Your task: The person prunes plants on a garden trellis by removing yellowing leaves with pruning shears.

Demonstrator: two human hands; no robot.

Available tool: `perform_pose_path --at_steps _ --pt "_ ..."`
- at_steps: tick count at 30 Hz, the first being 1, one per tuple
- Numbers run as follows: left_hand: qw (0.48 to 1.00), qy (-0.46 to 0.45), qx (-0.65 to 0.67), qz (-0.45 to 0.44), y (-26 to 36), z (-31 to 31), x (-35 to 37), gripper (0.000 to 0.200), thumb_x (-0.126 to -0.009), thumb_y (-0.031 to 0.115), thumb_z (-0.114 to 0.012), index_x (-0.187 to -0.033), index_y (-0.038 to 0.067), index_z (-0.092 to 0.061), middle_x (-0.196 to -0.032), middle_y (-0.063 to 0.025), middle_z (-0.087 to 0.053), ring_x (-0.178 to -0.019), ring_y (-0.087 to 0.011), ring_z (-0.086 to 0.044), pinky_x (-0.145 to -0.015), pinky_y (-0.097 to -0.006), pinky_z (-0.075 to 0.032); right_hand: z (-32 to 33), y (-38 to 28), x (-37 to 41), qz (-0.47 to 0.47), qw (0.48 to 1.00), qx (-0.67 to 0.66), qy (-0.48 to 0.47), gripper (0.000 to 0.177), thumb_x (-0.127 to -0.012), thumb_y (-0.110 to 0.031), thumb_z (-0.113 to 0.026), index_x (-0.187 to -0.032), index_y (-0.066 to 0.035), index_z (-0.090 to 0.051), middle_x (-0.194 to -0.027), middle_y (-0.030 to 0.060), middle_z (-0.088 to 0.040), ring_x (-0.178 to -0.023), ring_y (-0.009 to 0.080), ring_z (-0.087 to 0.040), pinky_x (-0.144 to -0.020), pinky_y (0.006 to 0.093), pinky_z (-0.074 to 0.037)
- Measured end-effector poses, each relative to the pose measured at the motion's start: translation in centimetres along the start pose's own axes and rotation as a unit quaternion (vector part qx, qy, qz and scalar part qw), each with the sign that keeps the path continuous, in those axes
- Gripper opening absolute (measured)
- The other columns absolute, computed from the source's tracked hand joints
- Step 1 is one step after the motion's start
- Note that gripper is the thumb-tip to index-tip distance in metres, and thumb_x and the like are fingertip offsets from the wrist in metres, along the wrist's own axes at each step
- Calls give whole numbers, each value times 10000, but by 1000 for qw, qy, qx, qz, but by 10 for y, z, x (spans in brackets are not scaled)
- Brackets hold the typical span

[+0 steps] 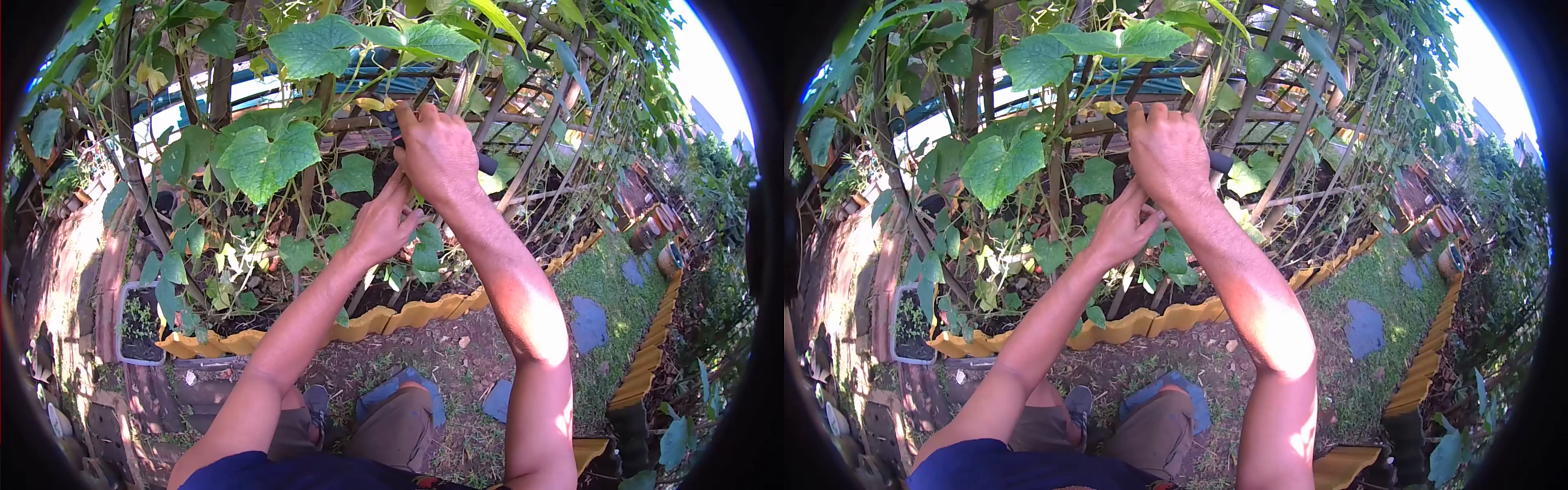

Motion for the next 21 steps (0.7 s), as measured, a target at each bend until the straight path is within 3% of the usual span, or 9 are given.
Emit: perform_pose_path --at_steps 4,7,10,13,15,18,21 --pt "1000 -5 -1 -9 2 1 4 581 -901 114 -658 -1438 11 -463 -1484 -235 -462 -945 -295 -736 -797 -374 -594 1 -1 2 -49 995 -47 -72 609 -719 -211 -813 -1273 -63 -608 -946 156 -655 -871 329 -693 -804 424 -541" --pt "995 70 2 -67 12 6 21 397 -893 93 -672 -1265 -32 -608 -1315 -226 -602 -913 -294 -736 -804 -394 -590 5 9 9 -60 998 -29 -6 621 -716 -248 -793 -1282 -72 -607 -941 162 -656 -891 340 -690 -811 447 -525" --pt "977 160 -33 -137 11 10 42 242 -863 76 -721 -1077 -36 -698 -1106 -195 -697 -883 -283 -725 -796 -392 -576 13 25 16 -112 993 -13 -19 590 -709 -319 -756 -1235 -74 -649 -960 167 -671 -927 343 -685 -819 459 -499" --pt "957 201 -57 -202 23 27 59 183 -841 101 -763 -984 -5 -724 -935 -166 -723 -849 -320 -699 -776 -401 -559 14 42 29 -168 985 -35 -17 536 -704 -337 -743 -1155 -56 -672 -968 178 -681 -935 348 -684 -829 477 -496" --pt "951 224 -62 -203 30 36 66 175 -778 62 -823 -892 31 -694 -839 -112 -682 -832 -283 -673 -750 -377 -541 11 52 39 -190 980 -59 -9 485 -701 -333 -746 -1078 -38 -665 -970 186 -679 -941 350 -679 -835 497 -480" --pt "944 254 -59 -203 48 52 72 230 -752 12 -828 -791 61 -607 -767 -81 -623 -810 -270 -664 -722 -378 -531 14 58 52 -240 966 -94 -28 539 -716 -336 -740 -1158 -35 -674 -992 185 -683 -955 357 -680 -872 488 -493" --pt "940 269 -19 -210 53 58 73 241 -765 -17 -805 -812 54 -579 -785 -84 -622 -773 -262 -643 -693 -383 -519 18 58 62 -258 959 -117 -20 576 -720 -337 -739 -1203 -29 -678 -1013 198 -691 -956 373 -685 -888 476 -519"
Point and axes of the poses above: each hand's wrist, its own x-axis away from the middle knuckle, its own z-axis out of the back of the hand, y = z × x, the point moved 2 cm from there along -x, towards the middle knuckle
